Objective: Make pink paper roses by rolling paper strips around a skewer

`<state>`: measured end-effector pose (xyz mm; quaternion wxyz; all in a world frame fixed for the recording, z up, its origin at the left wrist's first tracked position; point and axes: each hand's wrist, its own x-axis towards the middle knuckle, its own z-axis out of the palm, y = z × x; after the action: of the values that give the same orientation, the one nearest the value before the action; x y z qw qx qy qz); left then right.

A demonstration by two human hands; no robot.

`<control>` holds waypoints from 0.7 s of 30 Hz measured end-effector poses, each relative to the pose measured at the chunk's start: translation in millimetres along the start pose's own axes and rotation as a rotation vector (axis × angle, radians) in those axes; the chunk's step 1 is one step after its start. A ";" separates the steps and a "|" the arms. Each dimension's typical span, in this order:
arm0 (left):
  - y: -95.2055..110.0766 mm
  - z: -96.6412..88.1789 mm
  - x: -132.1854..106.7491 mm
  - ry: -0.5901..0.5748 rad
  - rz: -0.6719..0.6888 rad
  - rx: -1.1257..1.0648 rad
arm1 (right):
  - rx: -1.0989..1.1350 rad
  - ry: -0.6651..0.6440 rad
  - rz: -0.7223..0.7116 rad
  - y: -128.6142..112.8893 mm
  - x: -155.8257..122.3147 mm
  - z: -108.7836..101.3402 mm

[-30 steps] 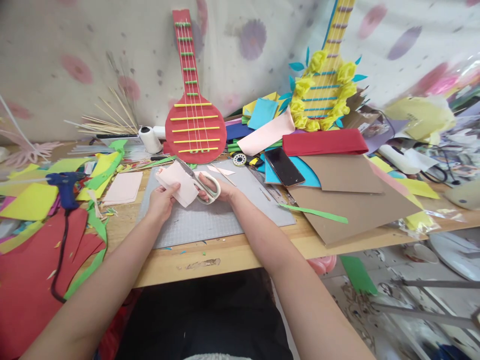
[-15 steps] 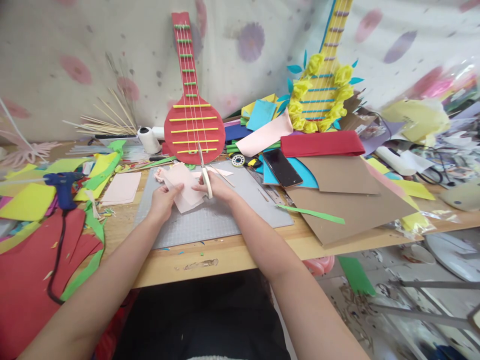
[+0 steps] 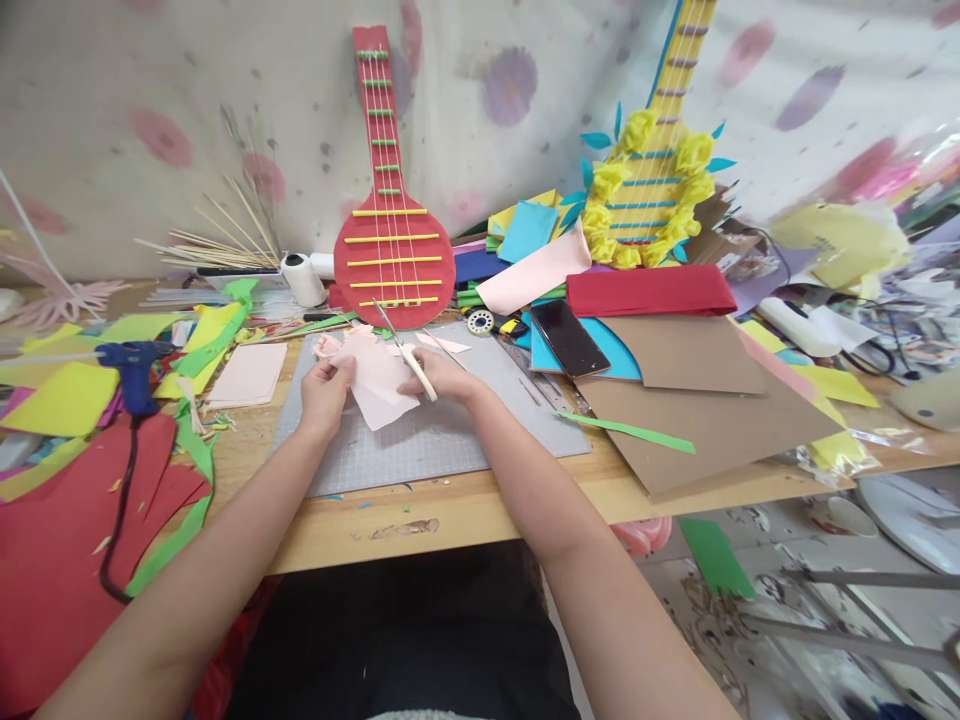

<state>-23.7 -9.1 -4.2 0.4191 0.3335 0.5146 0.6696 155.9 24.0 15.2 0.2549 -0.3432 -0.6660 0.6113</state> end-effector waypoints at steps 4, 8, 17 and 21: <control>12.0 -6.1 9.5 0.050 0.018 0.043 | -0.225 0.020 0.011 -2.7 -5.9 -10.2; 23.7 -14.3 22.6 0.044 -0.015 0.050 | -0.338 0.024 0.019 -7.5 -12.0 -17.1; 17.9 -9.5 20.8 -0.304 -0.109 0.419 | -0.412 -0.015 0.000 -7.9 -15.5 -23.0; 16.5 -3.5 24.4 -0.378 -0.105 0.541 | -0.463 0.000 0.021 -8.1 -17.8 -27.0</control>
<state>-40.8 9.5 11.2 0.4373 0.5240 0.6034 0.4124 186.5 27.4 27.9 0.1630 -0.3996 -0.7849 0.4446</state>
